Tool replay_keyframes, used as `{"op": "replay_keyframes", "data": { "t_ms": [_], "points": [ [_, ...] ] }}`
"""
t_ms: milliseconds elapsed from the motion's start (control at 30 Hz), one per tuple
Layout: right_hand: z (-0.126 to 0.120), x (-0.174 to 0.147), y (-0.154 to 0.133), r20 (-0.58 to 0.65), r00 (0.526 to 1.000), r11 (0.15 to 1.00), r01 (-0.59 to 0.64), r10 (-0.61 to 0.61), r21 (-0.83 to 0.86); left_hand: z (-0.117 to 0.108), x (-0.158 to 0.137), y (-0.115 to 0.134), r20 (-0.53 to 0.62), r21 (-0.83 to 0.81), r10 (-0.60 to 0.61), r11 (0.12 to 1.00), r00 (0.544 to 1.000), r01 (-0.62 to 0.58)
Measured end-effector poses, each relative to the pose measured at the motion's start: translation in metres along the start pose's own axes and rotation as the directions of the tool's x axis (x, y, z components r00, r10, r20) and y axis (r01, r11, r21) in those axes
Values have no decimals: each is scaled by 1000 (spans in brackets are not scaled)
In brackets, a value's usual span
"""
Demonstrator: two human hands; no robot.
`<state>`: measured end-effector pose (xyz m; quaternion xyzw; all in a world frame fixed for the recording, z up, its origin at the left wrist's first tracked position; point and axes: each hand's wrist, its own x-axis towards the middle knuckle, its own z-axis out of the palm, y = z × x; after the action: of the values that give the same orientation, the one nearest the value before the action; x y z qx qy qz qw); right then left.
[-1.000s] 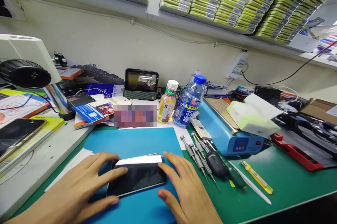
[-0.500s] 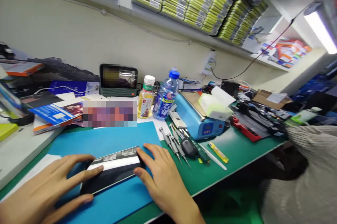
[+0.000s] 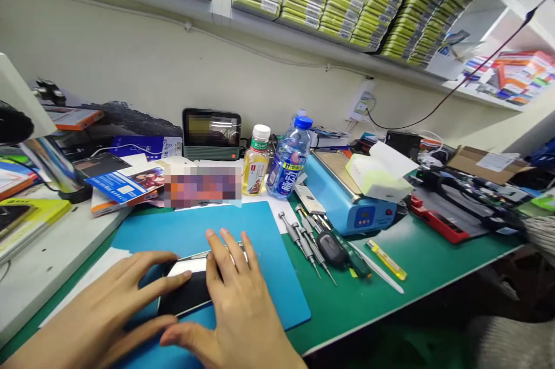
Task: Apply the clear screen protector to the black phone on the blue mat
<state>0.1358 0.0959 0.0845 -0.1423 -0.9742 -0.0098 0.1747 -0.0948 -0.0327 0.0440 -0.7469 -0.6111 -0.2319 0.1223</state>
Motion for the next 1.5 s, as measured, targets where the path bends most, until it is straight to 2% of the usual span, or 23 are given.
{"op": "replay_keyframes", "data": {
  "t_ms": [100, 200, 367, 467, 567, 767, 900, 1167, 1367, 1433, 1500],
  "points": [
    [-5, 0, 10, 62, 998, 1000, 5, -7, 31, -2, -1, 3, 38, -21, -14, 1000, 999, 15],
    [-10, -12, 31, 129, 990, 999, -50, 47, 15, -3, -1, 4, 59, -33, -18, 999, 998, 19],
    [-8, -45, 60, 94, 977, 980, -187, 193, -72, -8, 3, 7, 44, -29, -26, 999, 999, 27],
    [-7, -49, 57, 78, 987, 987, -133, 140, -94, -11, 5, 9, 53, -36, -34, 999, 998, 36],
    [-4, -37, 45, 38, 995, 990, -87, 92, -110, -13, 6, 11, 75, -54, -50, 997, 996, 54],
    [9, -15, 38, -7, 982, 970, -189, 190, -151, -14, 8, 14, 128, -69, -57, 995, 990, 66],
    [16, -12, 30, -28, 979, 972, -202, 200, -120, -13, 7, 14, 102, -62, -46, 997, 994, 52],
    [20, 4, 7, 13, 999, 993, -30, 32, -111, -15, 14, 15, 30, -39, -52, 998, 998, 53],
    [8, -8, 28, 60, 993, 993, 106, -103, -57, -25, 22, 18, 41, -65, -58, 996, 997, 61],
    [3, -19, 39, 58, 995, 994, 86, -82, -69, -26, 21, 18, 45, -53, -58, 997, 997, 60],
    [1, -30, 46, -6, 1000, 995, -22, 22, -92, -25, 19, 17, 41, -39, -64, 997, 997, 66]
  ]
}}
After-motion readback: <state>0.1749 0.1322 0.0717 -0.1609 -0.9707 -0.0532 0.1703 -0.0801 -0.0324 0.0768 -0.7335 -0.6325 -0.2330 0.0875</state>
